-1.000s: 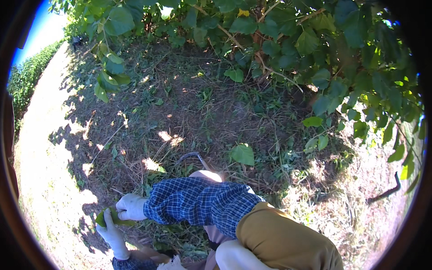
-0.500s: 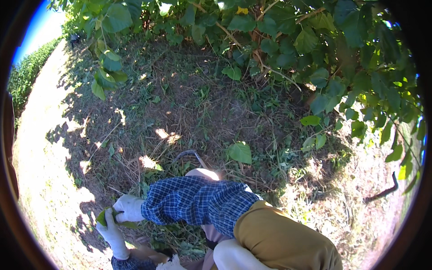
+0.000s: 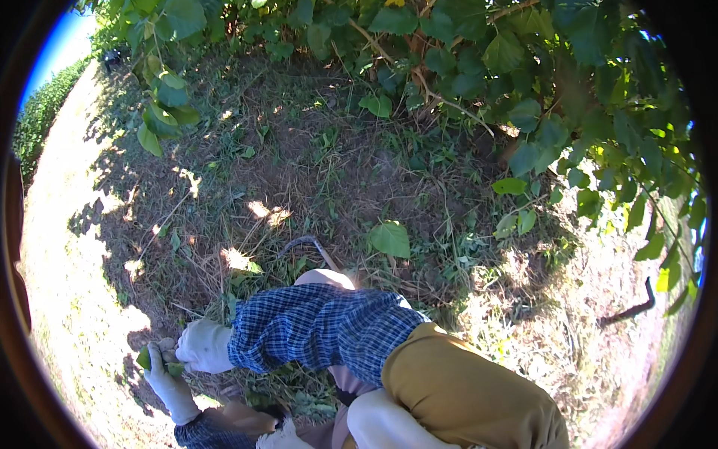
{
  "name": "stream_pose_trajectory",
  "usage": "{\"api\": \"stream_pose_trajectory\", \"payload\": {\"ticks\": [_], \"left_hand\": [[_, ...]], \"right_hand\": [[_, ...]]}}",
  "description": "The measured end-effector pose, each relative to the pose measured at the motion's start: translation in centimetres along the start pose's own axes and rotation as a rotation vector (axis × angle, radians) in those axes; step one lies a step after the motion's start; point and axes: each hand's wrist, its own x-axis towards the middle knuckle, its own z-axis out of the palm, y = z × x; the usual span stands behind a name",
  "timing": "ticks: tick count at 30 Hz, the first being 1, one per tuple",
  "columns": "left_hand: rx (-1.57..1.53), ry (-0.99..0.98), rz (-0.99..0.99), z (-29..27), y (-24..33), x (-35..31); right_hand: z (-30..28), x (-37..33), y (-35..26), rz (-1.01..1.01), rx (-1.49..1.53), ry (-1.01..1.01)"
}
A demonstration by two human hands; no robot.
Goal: The person sits on the ground and handles green leaves with gloved hands, separating and arranging them. The person continues to pick up and sort leaves throughout the clip.
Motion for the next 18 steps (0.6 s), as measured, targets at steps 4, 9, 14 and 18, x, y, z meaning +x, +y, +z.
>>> {"api": "stream_pose_trajectory", "payload": {"ticks": [4,9,14,18], "left_hand": [[0.019,0.034,0.050,-0.3,-0.8,0.9],[0.283,-0.030,0.145,-0.3,-1.2,0.0],[0.579,-0.060,0.203,0.5,-1.6,-0.6],[0.471,0.002,0.106,1.7,-1.3,-1.4]], "right_hand": [[0.5,-0.2,0.9,0.113,0.173,0.082],[0.1,0.1,2.2,0.275,0.412,0.262],[-1.0,-0.3,1.3,0.329,0.433,0.124],[-0.9,-0.5,1.2,0.328,0.382,0.038]]}}
